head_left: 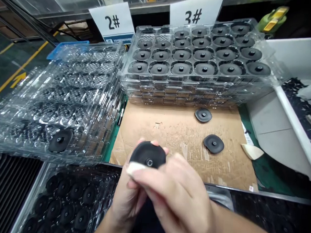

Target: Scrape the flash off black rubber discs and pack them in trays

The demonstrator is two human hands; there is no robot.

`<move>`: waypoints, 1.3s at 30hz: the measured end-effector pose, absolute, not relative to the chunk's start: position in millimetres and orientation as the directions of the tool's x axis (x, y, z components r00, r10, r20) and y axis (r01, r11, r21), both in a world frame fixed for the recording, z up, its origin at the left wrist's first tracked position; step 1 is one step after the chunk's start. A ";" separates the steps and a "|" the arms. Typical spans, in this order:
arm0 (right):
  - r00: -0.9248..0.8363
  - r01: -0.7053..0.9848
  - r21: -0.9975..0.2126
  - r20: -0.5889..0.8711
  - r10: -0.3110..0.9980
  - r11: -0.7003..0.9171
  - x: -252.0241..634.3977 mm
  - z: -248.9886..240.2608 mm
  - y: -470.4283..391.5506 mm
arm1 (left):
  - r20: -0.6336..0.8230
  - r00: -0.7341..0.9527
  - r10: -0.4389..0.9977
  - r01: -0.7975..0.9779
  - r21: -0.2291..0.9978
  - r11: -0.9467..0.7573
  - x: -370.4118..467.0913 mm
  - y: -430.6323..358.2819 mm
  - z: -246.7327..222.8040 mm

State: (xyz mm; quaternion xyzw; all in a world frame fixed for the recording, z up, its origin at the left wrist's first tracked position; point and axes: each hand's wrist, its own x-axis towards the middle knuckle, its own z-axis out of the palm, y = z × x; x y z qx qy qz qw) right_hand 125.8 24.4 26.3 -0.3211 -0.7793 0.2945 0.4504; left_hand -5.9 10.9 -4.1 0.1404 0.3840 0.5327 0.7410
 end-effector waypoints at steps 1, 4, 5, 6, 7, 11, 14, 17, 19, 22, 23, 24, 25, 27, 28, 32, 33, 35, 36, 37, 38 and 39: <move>-0.425 0.185 -0.800 0.459 0.780 0.571 130.6 19.7 20.6 | -0.393 0.142 0.909 -0.706 0.604 0.371 -9.3 13.2 -3.6; -0.367 0.134 -0.953 0.207 0.907 0.271 151.6 -12.2 8.5 | -0.322 0.161 0.933 -0.768 0.552 0.323 -17.2 20.0 -3.9; -0.279 0.160 -0.974 0.110 0.954 0.160 158.7 -24.8 6.4 | -0.309 0.173 0.935 -0.778 0.539 0.322 -17.9 21.8 -4.8; -0.200 0.205 -0.976 0.025 0.980 0.066 164.9 -37.2 5.9 | -0.299 0.183 0.937 -0.783 0.532 0.323 -17.6 23.1 -6.1; -0.159 0.267 -0.964 -0.030 0.987 0.014 169.7 -48.9 6.7 | -0.296 0.198 0.934 -0.785 0.523 0.332 -16.3 23.9 -7.5; -0.176 0.670 -0.732 0.008 0.984 0.126 175.4 -85.5 11.6 | -0.288 0.242 0.927 -0.798 0.484 0.359 -10.9 22.2 -12.1; -0.144 0.813 -0.556 0.101 0.984 0.176 173.9 -102.7 5.3 | -0.265 0.259 0.929 -0.801 0.478 0.360 -12.4 19.7 -12.6; -0.186 0.825 -0.526 0.090 0.978 0.206 174.5 -114.5 -1.8 | -0.270 0.244 0.931 -0.795 0.494 0.352 -15.1 18.5 -12.8; -0.184 0.798 -0.572 0.070 0.980 0.191 176.4 -121.1 1.4 | -0.297 0.214 0.931 -0.791 0.507 0.344 -14.5 18.3 -13.4; -0.136 0.766 -0.625 0.070 0.988 0.150 179.9 -125.6 18.1 | -0.373 0.173 0.912 -0.785 0.507 0.356 -11.1 17.9 -14.9; -0.124 0.757 -0.638 0.064 0.990 0.136 180.4 -123.2 24.4 | -0.398 0.161 0.903 -0.784 0.504 0.362 -9.9 17.6 -15.5; -0.115 0.747 -0.653 0.057 0.992 0.124 180.0 -117.6 29.8 | -0.417 0.153 0.896 -0.783 0.501 0.368 -9.0 17.1 -16.2; -0.106 0.726 -0.678 0.049 0.993 0.111 178.7 -108.3 33.8 | -0.431 0.145 0.891 -0.781 0.502 0.370 -8.2 16.4 -17.0; -0.107 0.633 -0.768 0.034 0.994 0.094 172.9 -78.9 36.2 | -0.435 0.122 0.892 -0.769 0.526 0.362 -7.0 14.3 -18.4; -0.123 0.561 -0.821 0.039 0.992 0.102 168.7 -60.1 35.1 | -0.429 0.107 0.897 -0.758 0.549 0.353 -6.3 13.0 -18.8; -0.398 0.343 -0.863 0.223 0.890 0.370 148.7 11.6 27.0 | -0.422 0.175 0.889 -0.699 0.583 0.414 -3.4 7.8 -18.3; -0.476 0.336 -0.844 0.231 0.849 0.418 144.3 22.9 26.3 | -0.428 0.197 0.882 -0.690 0.579 0.435 -3.2 7.0 -17.8; -0.588 0.367 -0.823 0.157 0.794 0.434 137.1 34.6 27.1 | -0.430 0.188 0.883 -0.687 0.585 0.431 -3.8 6.5 -17.0; -0.598 0.390 -0.816 0.127 0.791 0.426 134.1 36.1 28.0 | -0.422 0.162 0.892 -0.695 0.593 0.407 -4.4 6.7 -16.9; -0.579 0.407 -0.807 0.134 0.804 0.428 131.6 35.7 28.9 | -0.415 0.145 0.898 -0.707 0.591 0.387 -5.3 7.0 -16.9; -0.535 0.410 -0.797 0.183 0.825 0.443 129.4 34.2 29.5 | -0.410 0.148 0.900 -0.721 0.579 0.382 -6.4 7.3 -17.2; -0.488 0.398 -0.791 0.247 0.837 0.465 127.8 32.3 29.8 | -0.407 0.165 0.899 -0.731 0.561 0.388 -7.6 7.6 -17.7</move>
